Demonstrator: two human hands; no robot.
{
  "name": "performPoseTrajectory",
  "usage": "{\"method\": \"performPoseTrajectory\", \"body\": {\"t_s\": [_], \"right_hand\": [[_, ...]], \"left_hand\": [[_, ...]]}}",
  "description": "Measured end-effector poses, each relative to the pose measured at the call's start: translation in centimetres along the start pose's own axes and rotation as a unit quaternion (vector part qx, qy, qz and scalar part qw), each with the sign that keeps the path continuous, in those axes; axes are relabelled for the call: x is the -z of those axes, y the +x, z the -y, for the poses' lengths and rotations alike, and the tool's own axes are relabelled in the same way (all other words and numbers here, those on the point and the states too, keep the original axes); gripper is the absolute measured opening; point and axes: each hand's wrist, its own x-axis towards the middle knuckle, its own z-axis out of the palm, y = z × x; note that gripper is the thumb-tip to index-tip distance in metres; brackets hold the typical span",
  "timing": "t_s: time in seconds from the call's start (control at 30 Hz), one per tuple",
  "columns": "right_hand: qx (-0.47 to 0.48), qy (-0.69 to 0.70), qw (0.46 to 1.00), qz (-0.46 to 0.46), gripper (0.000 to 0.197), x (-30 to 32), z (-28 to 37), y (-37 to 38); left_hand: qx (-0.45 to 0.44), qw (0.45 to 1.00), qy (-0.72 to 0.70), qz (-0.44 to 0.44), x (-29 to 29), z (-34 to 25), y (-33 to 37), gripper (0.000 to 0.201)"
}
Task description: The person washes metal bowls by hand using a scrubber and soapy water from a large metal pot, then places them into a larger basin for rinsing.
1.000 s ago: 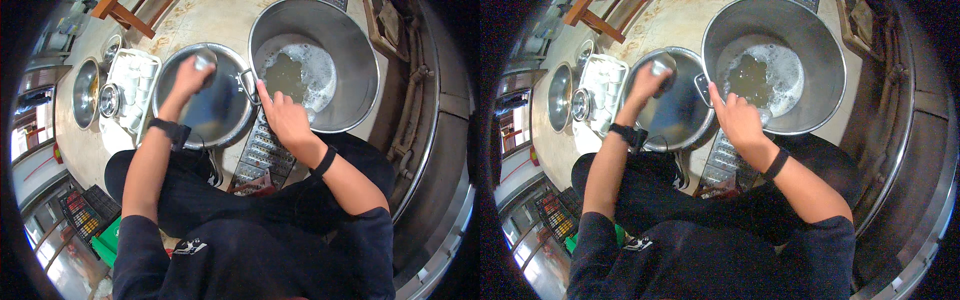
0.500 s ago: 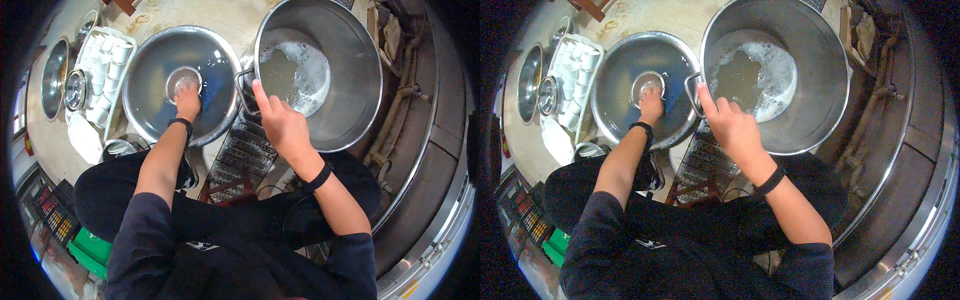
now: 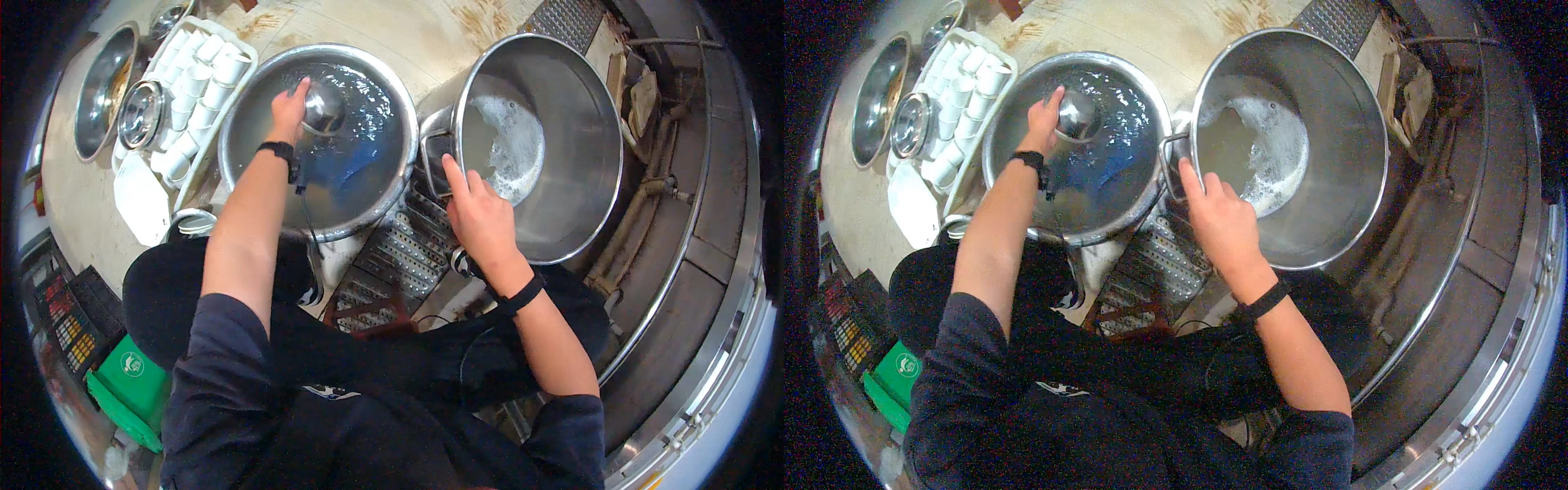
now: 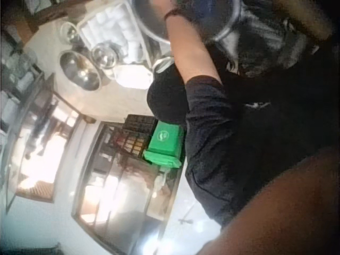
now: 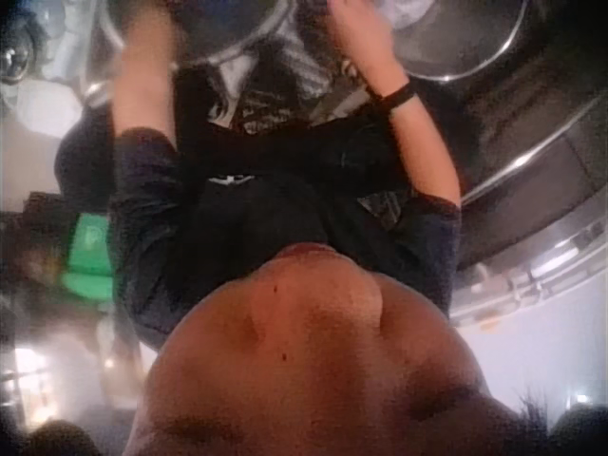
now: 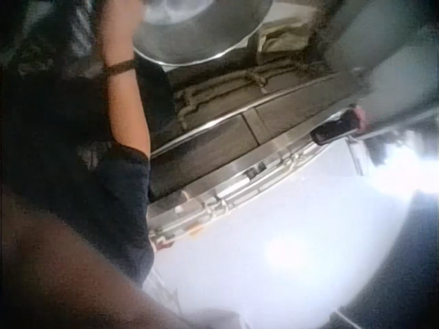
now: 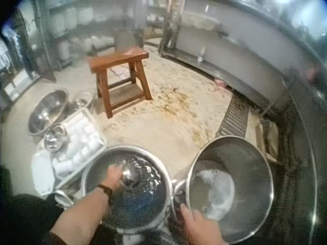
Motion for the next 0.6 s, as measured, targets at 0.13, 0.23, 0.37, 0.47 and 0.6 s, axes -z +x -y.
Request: {"method": "performPoseTrajectory", "body": {"t_s": [0.13,0.23,0.37,0.47,0.6], "right_hand": [[0.027,0.043,0.999,-0.005,0.061,0.7,1.6,1.3],[0.003,0.034,0.999,-0.001,0.065,-0.2,1.3,1.0],[0.005,0.061,0.998,-0.016,0.068,-0.2,1.0,0.5],[0.006,0.043,0.999,-0.001,0.071,0.3,1.5,0.6],[-0.002,0.044,0.999,0.003,0.072,0.5,1.9,0.3]], "left_hand": [[0.027,0.992,-0.002,0.123,8.6,-10.2,5.1,0.045],[-0.144,0.948,0.123,0.255,11.6,-18.7,7.1,0.044],[-0.146,0.894,0.313,0.284,19.4,-27.9,6.1,0.05],[-0.108,0.923,0.338,0.148,27.5,-28.0,5.3,0.047],[-0.259,0.815,0.519,0.011,38.1,-20.4,7.0,0.037]]}}
